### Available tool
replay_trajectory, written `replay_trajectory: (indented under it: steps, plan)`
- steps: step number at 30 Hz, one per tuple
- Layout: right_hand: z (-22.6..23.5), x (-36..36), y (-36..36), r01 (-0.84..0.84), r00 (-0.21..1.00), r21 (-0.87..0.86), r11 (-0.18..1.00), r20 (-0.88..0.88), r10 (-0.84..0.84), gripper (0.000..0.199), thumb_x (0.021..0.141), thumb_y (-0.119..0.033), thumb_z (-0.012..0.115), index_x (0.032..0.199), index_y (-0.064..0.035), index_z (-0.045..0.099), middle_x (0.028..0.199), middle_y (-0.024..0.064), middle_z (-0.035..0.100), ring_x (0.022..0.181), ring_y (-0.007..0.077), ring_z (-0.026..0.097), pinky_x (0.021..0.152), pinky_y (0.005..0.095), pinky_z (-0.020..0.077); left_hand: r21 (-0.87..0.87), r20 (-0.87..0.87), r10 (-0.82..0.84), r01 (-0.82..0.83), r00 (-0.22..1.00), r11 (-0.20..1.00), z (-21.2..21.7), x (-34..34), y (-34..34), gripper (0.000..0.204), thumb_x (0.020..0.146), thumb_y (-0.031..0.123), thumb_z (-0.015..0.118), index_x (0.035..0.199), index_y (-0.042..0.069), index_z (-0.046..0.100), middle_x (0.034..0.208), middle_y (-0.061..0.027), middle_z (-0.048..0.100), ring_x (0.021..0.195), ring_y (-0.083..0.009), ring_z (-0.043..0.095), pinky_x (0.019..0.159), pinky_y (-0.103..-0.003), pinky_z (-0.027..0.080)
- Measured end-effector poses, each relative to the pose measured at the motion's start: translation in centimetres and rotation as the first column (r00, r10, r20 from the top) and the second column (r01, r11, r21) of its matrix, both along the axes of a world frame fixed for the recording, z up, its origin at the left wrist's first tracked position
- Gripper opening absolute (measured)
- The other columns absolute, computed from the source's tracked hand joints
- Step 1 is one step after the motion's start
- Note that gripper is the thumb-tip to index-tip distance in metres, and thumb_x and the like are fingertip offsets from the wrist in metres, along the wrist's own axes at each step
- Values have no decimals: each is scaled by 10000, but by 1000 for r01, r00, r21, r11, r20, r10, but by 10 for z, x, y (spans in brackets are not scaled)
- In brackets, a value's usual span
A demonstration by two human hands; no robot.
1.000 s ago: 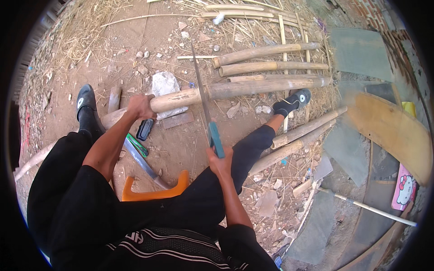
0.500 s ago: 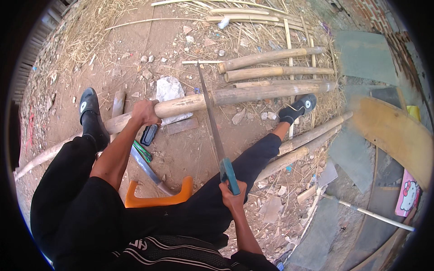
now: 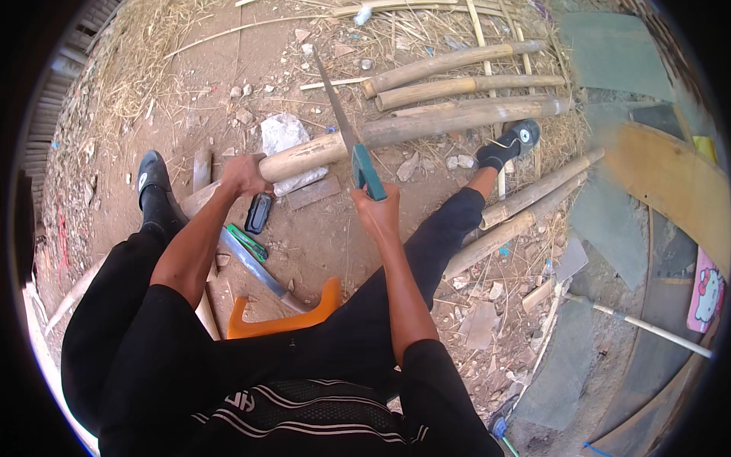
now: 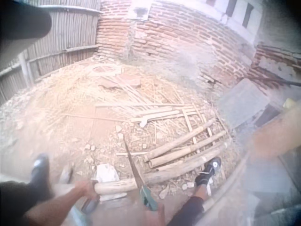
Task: The person sits on a small orange stool and uses a hand saw to cut a long bamboo pole. The pole is supported by a white block on the ground. The person saws through the pole, creating a cut section.
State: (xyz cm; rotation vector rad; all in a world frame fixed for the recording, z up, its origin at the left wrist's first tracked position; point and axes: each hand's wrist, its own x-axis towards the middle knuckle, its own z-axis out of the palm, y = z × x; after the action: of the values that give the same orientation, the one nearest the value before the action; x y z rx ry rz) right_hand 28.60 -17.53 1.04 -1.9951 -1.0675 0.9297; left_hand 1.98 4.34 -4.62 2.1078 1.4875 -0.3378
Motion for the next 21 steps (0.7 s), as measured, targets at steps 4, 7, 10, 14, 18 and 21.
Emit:
replay_trajectory:
  steps: [4,7,10,14,18,21]
  plan:
    - [14,-18,-68,66,987,64,996,-149,-55,272,734,-58,676,574,-42,457,537,-24,434,548,57,423,482,300,325,14,-122,2,0,993,1000,3,-21,-27,646,551,442,781,1116,142,694,969,-187,730,937,-348,705,851,-446,559]
    - [36,-1,-105,105,966,100,989,-246,-78,198,747,-66,692,634,-43,530,603,-13,544,585,61,529,540,251,401,38,-111,17,-13,994,999,12,-4,-31,641,562,446,774,1123,147,693,986,-183,729,922,-359,707,844,-443,564]
    - [17,26,13,47,993,104,994,-113,-35,242,777,-114,690,618,-40,524,563,-36,496,531,51,431,469,289,331,95,-89,10,-1,996,995,32,26,-26,648,564,448,766,1125,131,691,955,-171,735,900,-360,710,813,-444,568]
    - [36,51,61,-29,996,83,996,-78,36,272,809,-182,718,660,-21,556,584,-30,500,546,60,430,475,304,338,65,-71,38,-34,997,997,36,40,-41,674,569,456,768,1148,123,678,965,-177,732,906,-356,709,813,-440,563]
    - [39,59,4,146,979,241,960,-175,-105,285,883,-175,721,704,-9,573,592,-35,491,551,35,434,480,251,324,85,-88,38,-31,995,996,12,40,-30,668,579,458,775,1155,135,672,943,-195,729,902,-373,702,810,-451,560]
    - [59,106,-32,-14,998,220,975,56,2,269,870,-191,753,743,1,614,520,16,504,506,65,475,473,275,362,65,-39,32,-29,999,997,-12,54,-22,666,582,462,778,1141,120,664,956,-202,725,901,-392,696,804,-464,558]
